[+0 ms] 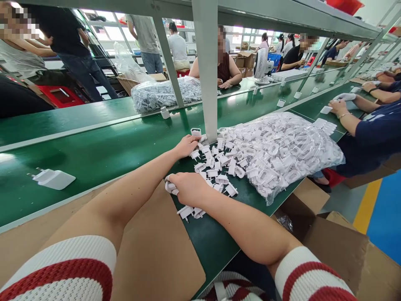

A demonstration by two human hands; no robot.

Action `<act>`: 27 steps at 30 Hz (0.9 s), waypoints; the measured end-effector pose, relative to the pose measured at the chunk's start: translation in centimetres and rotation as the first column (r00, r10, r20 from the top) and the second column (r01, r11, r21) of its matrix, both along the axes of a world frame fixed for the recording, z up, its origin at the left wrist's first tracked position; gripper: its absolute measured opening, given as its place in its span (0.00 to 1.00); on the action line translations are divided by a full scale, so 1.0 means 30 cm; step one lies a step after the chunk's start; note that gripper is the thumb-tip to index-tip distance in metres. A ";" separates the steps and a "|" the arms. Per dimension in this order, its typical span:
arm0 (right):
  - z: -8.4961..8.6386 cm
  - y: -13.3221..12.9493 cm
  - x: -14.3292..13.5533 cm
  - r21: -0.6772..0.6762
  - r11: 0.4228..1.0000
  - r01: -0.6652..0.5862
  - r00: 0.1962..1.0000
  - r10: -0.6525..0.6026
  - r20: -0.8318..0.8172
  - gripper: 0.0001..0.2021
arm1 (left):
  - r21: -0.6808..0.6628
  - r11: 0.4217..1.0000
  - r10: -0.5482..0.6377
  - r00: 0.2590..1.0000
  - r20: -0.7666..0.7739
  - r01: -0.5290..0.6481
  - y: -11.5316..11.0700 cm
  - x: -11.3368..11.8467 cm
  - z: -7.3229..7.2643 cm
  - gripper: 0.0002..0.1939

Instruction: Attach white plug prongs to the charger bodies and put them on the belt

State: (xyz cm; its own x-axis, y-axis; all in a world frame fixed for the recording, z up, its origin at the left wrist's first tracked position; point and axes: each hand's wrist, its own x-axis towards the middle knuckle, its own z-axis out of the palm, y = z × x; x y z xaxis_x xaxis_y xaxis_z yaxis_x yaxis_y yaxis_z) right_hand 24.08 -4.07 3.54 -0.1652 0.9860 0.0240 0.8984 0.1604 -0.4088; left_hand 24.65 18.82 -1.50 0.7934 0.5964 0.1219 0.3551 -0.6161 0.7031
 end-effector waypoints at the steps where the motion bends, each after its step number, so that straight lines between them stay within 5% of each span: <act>1: 0.002 -0.002 -0.002 -0.004 1.000 -0.005 1.000 0.005 -0.004 0.14 | 0.003 1.000 -0.008 1.000 -0.002 0.008 -0.008 -0.013 0.003 0.23; 11: -0.001 -0.016 -0.014 0.011 0.999 -0.052 0.998 0.052 -0.039 0.16 | -0.033 0.999 -0.002 1.000 0.014 0.003 -0.058 -0.001 -0.012 0.30; 18: 0.007 -0.017 -0.017 -0.012 0.995 -0.095 0.995 0.096 0.013 0.17 | 0.040 0.999 -0.004 0.999 -0.052 0.007 -0.056 -0.081 0.046 0.23; 23: 0.010 -0.018 -0.017 -0.036 0.992 -0.118 0.993 0.118 0.018 0.17 | 0.204 0.977 0.074 0.994 -0.082 -0.056 -0.008 0.007 0.068 0.32; 27: 0.015 -0.018 -0.014 -0.023 0.994 -0.104 0.994 0.105 0.025 0.16 | 0.248 0.968 0.034 0.978 -0.204 0.018 -0.020 0.064 0.052 0.26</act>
State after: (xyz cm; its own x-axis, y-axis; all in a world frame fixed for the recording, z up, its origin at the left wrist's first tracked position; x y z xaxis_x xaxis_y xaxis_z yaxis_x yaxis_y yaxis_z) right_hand 23.67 -4.62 3.99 -0.2678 0.9635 -0.0028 0.8877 0.2456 -0.3895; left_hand 26.57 18.22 0.05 0.8124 0.5742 0.1016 0.4809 -0.7583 0.4401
